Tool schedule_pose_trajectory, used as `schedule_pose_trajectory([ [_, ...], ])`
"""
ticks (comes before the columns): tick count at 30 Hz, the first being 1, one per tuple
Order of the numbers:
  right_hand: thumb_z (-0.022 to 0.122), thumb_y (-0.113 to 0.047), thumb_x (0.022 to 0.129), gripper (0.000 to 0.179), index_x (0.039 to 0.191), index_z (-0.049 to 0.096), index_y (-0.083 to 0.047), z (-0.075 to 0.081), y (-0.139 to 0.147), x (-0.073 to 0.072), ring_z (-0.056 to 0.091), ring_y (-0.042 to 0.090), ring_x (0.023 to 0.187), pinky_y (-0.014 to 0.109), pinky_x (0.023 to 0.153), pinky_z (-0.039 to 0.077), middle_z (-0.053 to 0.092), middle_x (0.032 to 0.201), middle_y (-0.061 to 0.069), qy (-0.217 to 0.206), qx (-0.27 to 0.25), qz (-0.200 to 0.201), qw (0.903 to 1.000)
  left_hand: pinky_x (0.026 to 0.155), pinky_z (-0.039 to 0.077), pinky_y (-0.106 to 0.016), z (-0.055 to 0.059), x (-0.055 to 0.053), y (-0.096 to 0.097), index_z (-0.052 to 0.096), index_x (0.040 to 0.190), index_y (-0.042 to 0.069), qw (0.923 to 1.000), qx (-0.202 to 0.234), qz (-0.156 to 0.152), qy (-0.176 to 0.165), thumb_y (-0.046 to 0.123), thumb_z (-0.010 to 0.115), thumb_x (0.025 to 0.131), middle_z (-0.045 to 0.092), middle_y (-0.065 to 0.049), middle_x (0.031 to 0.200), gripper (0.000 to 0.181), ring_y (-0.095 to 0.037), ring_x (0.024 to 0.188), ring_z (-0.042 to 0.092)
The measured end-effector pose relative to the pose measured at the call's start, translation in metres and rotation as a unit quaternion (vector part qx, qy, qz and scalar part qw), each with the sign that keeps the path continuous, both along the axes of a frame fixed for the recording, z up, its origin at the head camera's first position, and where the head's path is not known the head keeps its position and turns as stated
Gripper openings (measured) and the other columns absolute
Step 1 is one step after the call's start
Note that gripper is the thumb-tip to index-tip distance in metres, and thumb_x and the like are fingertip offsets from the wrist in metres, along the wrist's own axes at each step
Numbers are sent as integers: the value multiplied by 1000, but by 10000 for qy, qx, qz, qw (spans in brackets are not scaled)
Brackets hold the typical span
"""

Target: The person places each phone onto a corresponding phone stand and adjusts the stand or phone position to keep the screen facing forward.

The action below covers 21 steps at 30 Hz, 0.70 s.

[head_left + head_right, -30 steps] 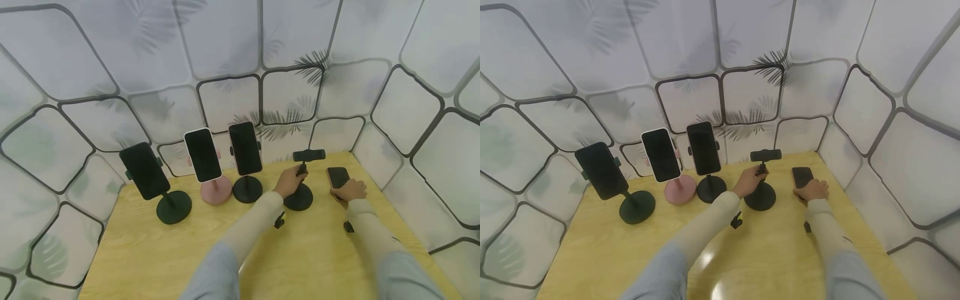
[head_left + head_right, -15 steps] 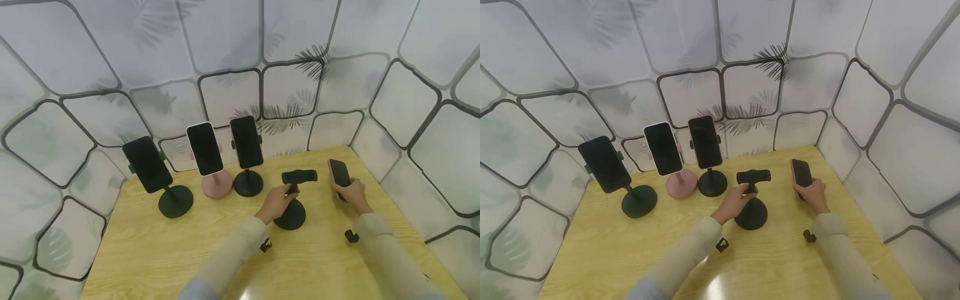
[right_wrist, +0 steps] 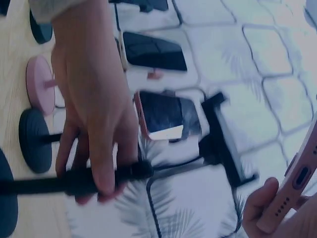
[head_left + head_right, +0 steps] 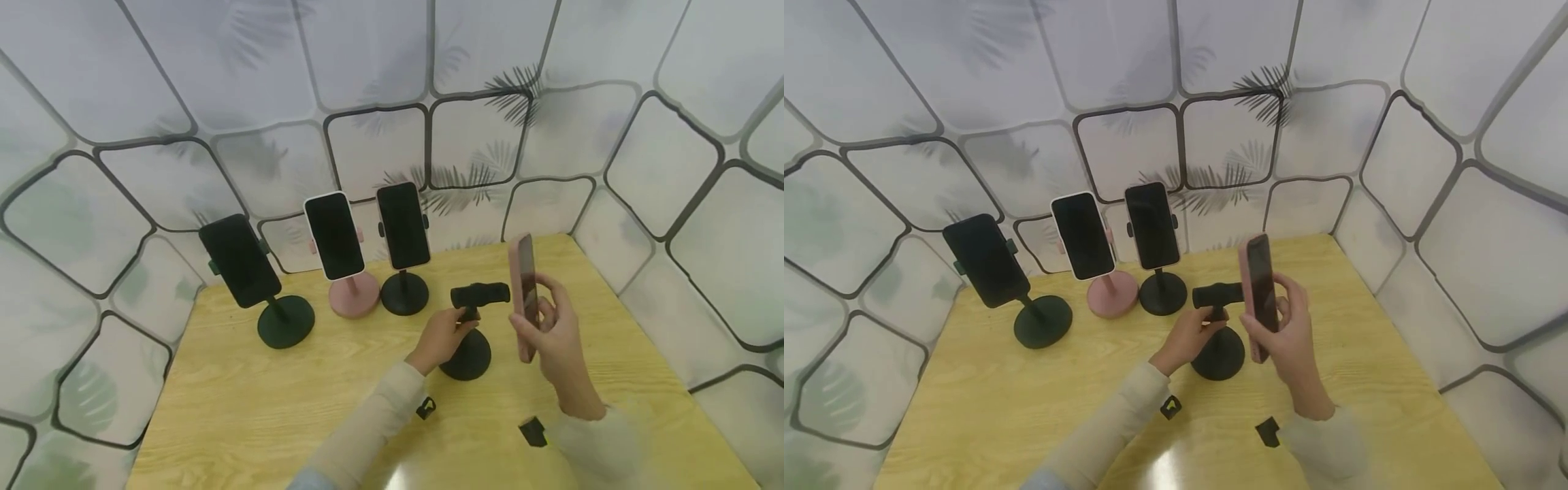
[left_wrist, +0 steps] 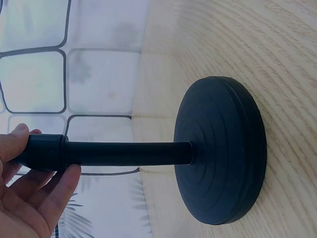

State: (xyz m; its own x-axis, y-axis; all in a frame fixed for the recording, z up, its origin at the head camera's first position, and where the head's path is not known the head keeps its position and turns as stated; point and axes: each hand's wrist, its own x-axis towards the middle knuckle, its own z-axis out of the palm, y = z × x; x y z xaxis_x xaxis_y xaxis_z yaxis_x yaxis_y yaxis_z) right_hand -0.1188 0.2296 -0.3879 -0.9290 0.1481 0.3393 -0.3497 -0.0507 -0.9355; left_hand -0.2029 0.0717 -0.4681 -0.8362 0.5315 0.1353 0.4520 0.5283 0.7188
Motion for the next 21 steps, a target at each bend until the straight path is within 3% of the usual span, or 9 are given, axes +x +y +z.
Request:
schedule_pose_trajectory([
  [2,61,15,76,66,137,41,-2,1,-17,5,45,5,73,11,52,44,42,122,-1,216,529,-445,9974,82,54,-21,0,-1,-1,68,107,12,9998,-50,25,167,26,53,95,71,-3,106,24,-15,98,67],
  [4,68,13,72,74,139,40,0,-2,-30,6,41,10,84,9,61,44,29,138,2,352,1146,-907,9886,78,54,-21,0,-1,-2,68,104,11,9992,-165,62,358,26,54,95,72,-5,103,23,-15,94,68],
  [6,75,9,67,81,140,41,-1,-8,-39,5,41,10,94,8,67,43,26,145,7,446,1609,-1293,9774,75,54,-20,-1,-1,-3,69,103,10,9981,-315,77,520,24,55,95,72,-5,101,21,-15,91,68],
  [9,80,6,63,91,143,37,-2,-16,-46,4,38,12,100,7,68,40,23,149,13,577,1939,-1557,9669,70,52,-18,0,1,-4,69,100,9,9969,-513,86,596,18,57,94,73,-5,96,16,-14,84,68],
  [14,81,1,63,107,150,20,-14,-21,-50,3,41,9,90,16,72,44,22,152,12,335,2152,-1572,9632,67,49,-16,1,3,-5,70,93,8,9982,-457,119,380,10,57,91,72,-6,91,14,-14,79,66],
  [17,81,1,64,111,151,15,-20,-23,-53,3,44,7,89,15,75,45,28,150,12,187,2022,-1637,9654,67,48,-16,1,3,-7,70,95,9,9983,-432,139,364,11,57,92,72,-6,92,14,-14,79,66],
  [21,81,2,64,109,150,19,-16,-26,-59,2,45,8,90,6,74,41,38,145,16,322,1758,-1839,9666,67,49,-19,2,4,-11,69,96,8,9981,-429,124,416,14,57,93,72,-6,94,14,-16,81,66],
])
